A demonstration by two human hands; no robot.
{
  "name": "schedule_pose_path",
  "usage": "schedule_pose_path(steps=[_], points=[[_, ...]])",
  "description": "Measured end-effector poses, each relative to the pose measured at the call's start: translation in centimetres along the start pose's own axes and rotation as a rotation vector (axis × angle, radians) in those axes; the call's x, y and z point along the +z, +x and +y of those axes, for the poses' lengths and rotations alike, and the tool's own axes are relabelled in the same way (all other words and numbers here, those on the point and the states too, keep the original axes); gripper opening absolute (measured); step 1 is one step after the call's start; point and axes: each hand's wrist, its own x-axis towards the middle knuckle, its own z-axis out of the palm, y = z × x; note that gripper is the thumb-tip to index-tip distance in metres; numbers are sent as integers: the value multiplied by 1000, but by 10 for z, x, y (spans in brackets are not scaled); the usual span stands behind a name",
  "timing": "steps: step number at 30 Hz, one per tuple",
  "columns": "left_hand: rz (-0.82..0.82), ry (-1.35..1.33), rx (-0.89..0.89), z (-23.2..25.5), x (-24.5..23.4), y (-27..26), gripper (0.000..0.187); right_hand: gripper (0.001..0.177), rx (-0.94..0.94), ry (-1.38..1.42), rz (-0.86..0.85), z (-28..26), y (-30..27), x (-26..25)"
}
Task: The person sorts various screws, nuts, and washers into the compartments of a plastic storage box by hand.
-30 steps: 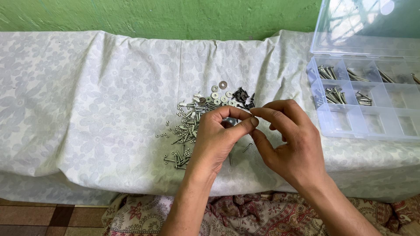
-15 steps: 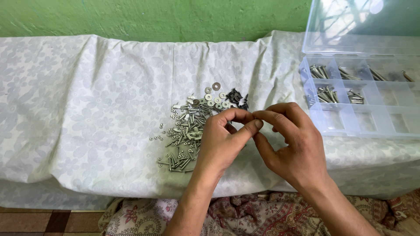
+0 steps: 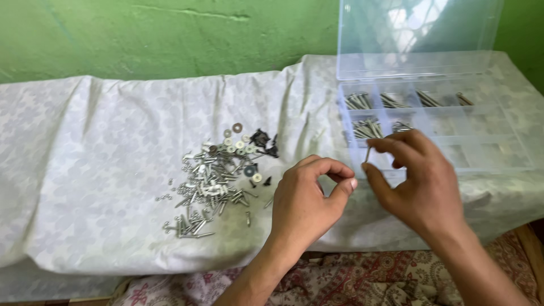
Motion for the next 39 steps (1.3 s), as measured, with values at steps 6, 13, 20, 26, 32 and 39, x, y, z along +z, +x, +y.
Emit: schedule_pose_path(steps=[6,13,20,26,32,39], points=[[59,56,293,22,33,27,6,39,32,-96,34,61,26,-21],[116,173,301,27,42,46,6,40,96,-157,15,87,51,-14],[147,224,173,-13,1,22,12,26,27,-53,-1,55,24,0],[248,194,-27,-33,-60,-4,13,16,-282,139,47,-20,-10,33],[387,211,-29,-41,-84,-5,13,19,-379,257,-175,-85,-26,58],[334,190,-95,-54,-91,0,13,24,-453,106,-383,-107,-21,91]])
